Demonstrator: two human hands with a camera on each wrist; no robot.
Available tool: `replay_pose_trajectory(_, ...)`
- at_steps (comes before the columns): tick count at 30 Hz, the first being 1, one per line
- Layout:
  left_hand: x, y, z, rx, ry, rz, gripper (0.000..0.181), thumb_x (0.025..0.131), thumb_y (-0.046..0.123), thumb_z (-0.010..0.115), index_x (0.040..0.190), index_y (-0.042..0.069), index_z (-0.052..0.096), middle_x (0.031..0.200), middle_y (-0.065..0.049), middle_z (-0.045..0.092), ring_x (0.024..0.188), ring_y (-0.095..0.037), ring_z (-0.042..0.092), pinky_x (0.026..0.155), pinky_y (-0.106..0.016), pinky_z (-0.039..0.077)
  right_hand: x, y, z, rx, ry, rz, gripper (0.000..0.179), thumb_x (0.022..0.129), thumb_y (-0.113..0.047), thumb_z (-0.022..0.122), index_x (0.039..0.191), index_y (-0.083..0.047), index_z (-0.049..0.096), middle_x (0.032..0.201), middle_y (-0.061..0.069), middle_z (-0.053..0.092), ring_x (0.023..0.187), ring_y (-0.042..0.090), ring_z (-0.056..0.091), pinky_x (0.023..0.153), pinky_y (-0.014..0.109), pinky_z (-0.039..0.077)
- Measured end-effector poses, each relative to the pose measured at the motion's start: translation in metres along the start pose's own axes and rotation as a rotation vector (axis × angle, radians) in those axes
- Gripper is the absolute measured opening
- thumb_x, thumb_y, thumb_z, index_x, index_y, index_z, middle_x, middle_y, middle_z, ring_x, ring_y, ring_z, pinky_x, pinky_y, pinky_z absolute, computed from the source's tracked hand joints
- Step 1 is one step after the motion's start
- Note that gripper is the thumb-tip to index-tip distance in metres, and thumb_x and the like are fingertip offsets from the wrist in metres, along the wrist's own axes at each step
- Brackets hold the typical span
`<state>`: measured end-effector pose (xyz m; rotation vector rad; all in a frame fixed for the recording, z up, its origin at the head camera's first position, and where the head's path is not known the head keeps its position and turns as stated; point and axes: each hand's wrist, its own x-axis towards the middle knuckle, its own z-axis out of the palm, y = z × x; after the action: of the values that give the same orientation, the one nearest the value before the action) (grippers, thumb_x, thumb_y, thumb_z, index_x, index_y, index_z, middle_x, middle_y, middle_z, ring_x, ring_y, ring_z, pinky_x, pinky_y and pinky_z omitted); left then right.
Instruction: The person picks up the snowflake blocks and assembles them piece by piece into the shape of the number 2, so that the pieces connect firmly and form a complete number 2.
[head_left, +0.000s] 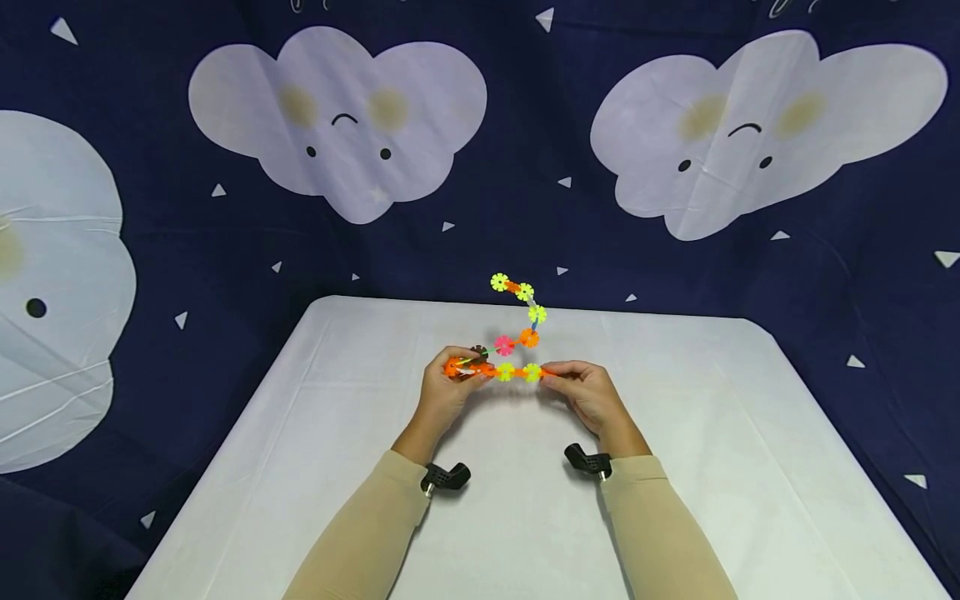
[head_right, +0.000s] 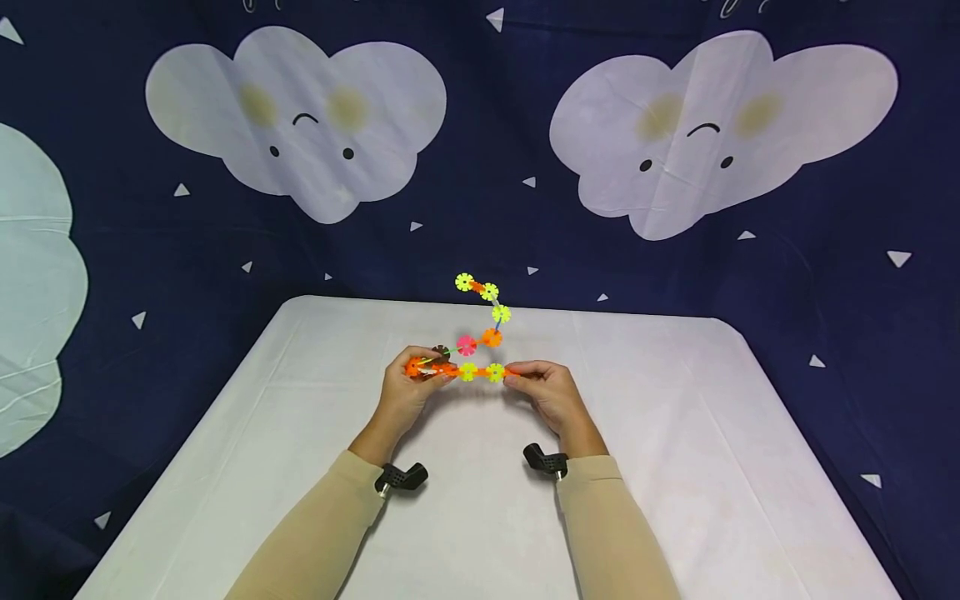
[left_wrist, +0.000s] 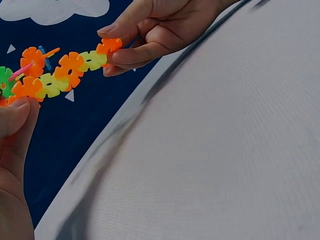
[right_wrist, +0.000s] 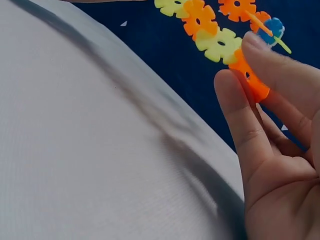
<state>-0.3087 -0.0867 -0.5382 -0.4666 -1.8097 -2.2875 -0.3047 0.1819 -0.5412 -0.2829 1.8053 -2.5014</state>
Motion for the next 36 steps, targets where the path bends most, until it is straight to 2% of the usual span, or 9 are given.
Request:
replay_pose_trajectory(5, -0.0015, -0.0004, -0.0002, 0.019, -0.027, 0.031, 0.039, 0.081, -0.026, 0.076, 0.113, -0.006, 0.067, 0.124, -0.022, 0.065, 0.107, -0.033, 0.069, 0.086, -0.036, 0.061, -0.0002, 0.0006, -0.0004, -0.013, 0.021, 0.017, 0.018, 0.092, 0.021, 0.069, 0.110, 0.020, 0.071, 0.103, 0.013, 0.077, 0.092, 0.021, 0.074, 0.082, 0.029, 0.061)
replay_pose_trajectory(10, -0.0027, -0.0020, -0.0027, 0.056, -0.046, 0.061, 0.039, 0.081, -0.023, 0.079, 0.113, -0.003, 0.068, 0.126, -0.020, 0.065, 0.109, -0.033, 0.068, 0.088, -0.037, 0.061, 0.0003, 0.0025, -0.0009, -0.054, 0.030, 0.036, 0.017, 0.090, 0.020, 0.071, 0.103, 0.012, 0.077, 0.103, 0.015, 0.077, 0.091, 0.021, 0.074, 0.081, 0.029, 0.061)
replay_pose_trajectory(14, -0.0025, -0.0025, -0.0034, 0.048, -0.061, 0.049, 0.040, 0.080, -0.023, 0.080, 0.114, -0.005, 0.067, 0.126, -0.020, 0.064, 0.109, -0.031, 0.068, 0.088, -0.034, 0.060, -0.0006, 0.0031, -0.0013, -0.098, 0.030, 0.056, 0.018, 0.090, 0.020, 0.072, 0.100, 0.008, 0.080, 0.101, 0.014, 0.077, 0.091, 0.022, 0.074, 0.082, 0.030, 0.061)
replay_pose_trajectory(21, -0.0022, -0.0009, -0.0010, 0.027, -0.086, 0.028, 0.041, 0.080, -0.026, 0.077, 0.115, -0.011, 0.063, 0.127, -0.024, 0.062, 0.108, -0.033, 0.069, 0.088, -0.033, 0.060, -0.0007, 0.0006, -0.0037, -0.115, 0.021, 0.063, 0.016, 0.090, 0.017, 0.073, 0.101, 0.007, 0.080, 0.101, 0.011, 0.077, 0.089, 0.018, 0.074, 0.081, 0.029, 0.061)
replay_pose_trajectory(26, -0.0032, -0.0007, 0.0004, 0.014, -0.085, 0.027, 0.041, 0.079, -0.025, 0.079, 0.114, -0.009, 0.065, 0.126, -0.022, 0.062, 0.106, -0.032, 0.069, 0.087, -0.034, 0.061, -0.0008, 0.0000, -0.0030, -0.115, 0.010, 0.082, 0.016, 0.087, 0.016, 0.078, 0.101, 0.008, 0.079, 0.100, 0.013, 0.076, 0.092, 0.021, 0.074, 0.083, 0.031, 0.061)
replay_pose_trajectory(30, -0.0046, -0.0002, 0.0015, 0.010, -0.110, 0.032, 0.039, 0.080, -0.023, 0.079, 0.113, -0.008, 0.065, 0.123, -0.021, 0.062, 0.104, -0.032, 0.071, 0.087, -0.035, 0.061, -0.0017, 0.0009, -0.0029, -0.102, 0.022, 0.083, 0.020, 0.086, 0.020, 0.076, 0.098, 0.005, 0.080, 0.100, 0.013, 0.076, 0.092, 0.022, 0.073, 0.083, 0.032, 0.061)
replay_pose_trajectory(36, -0.0044, -0.0016, 0.0008, -0.013, -0.113, 0.046, 0.039, 0.082, -0.022, 0.079, 0.115, -0.008, 0.065, 0.124, -0.023, 0.064, 0.103, -0.035, 0.072, 0.087, -0.035, 0.061, -0.0027, 0.0030, -0.0041, -0.103, 0.010, 0.077, 0.019, 0.087, 0.019, 0.075, 0.097, 0.003, 0.081, 0.100, 0.013, 0.076, 0.091, 0.021, 0.073, 0.082, 0.031, 0.061)
